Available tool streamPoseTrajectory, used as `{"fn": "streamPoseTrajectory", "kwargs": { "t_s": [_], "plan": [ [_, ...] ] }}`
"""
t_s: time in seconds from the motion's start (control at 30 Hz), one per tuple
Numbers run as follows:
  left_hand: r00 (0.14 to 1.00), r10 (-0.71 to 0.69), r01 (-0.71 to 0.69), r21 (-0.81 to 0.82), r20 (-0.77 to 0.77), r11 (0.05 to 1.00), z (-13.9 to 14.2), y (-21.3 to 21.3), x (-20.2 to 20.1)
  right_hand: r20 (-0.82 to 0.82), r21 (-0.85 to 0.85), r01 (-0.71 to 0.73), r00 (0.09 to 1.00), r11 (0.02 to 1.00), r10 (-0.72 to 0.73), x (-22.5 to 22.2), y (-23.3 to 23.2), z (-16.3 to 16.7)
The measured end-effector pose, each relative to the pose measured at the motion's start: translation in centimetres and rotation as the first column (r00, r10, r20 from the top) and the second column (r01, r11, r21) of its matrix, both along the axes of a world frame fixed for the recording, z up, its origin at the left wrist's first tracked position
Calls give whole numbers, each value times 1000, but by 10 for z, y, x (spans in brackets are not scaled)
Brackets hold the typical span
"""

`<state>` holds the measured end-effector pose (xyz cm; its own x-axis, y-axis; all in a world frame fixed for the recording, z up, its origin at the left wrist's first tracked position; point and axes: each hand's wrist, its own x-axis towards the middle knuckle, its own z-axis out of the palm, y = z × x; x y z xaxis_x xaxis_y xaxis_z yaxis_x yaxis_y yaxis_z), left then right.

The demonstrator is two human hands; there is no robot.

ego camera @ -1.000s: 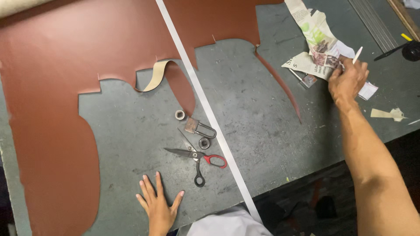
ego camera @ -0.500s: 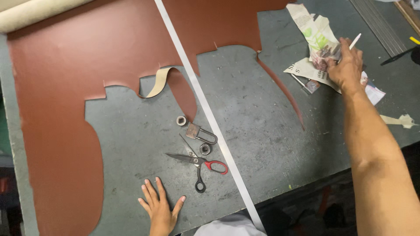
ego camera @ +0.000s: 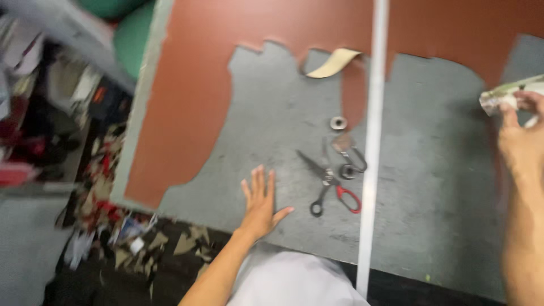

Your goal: The person places a paper pattern on a sheet of brown leather, secures it with weights, and traces the outline with a white marker. They then use scissors to cut the leather along the traced line, remove the pattern, and repeat the process with a second pattern.

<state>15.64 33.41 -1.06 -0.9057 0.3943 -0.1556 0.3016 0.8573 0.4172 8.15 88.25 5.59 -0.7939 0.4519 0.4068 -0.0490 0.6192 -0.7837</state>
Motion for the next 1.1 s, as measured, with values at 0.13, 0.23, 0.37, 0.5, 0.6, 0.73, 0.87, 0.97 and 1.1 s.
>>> {"fn": "streamPoseTrajectory", "kwargs": {
  "t_s": [0.13, 0.23, 0.37, 0.5, 0.6, 0.73, 0.87, 0.97, 1.1],
  "plan": [
    [998, 22, -20, -27, 55, 999, -4, -6, 1, 43, -37, -142, 989, 989, 143, -12, -95, 11],
    [997, 66, -61, 118, -43, 991, -3, -7, 1, -7, -55, -298, 955, 953, 298, -12, -164, 25],
    [981, 192, -167, 379, -31, 910, 19, -12, -1, -46, -364, -385, 917, 848, 397, -10, -268, 34],
    [906, 329, -418, 681, 266, 602, 71, -22, -18, -57, -685, -381, 878, 621, 475, -3, -352, 43],
    [942, 330, -256, 751, 54, 608, 110, -45, -25, -69, -765, -371, 860, 527, 505, 6, -397, 47],
    [976, 211, -86, 790, -55, 607, 117, -74, -47, 13, -778, -298, 872, 553, 489, 10, -448, 42],
    [896, 67, -441, 855, 440, 273, 87, -120, -80, 181, -616, -242, 883, 749, 434, 10, -519, 29],
    [879, 85, -470, 826, 469, 311, 63, -176, -103, 262, -563, -175, 889, 808, 375, 4, -578, 21],
    [811, -42, -555, 789, 584, 264, 37, -252, -144, 398, -567, -81, 844, 819, 360, -6, -653, 12]
  ]
}}
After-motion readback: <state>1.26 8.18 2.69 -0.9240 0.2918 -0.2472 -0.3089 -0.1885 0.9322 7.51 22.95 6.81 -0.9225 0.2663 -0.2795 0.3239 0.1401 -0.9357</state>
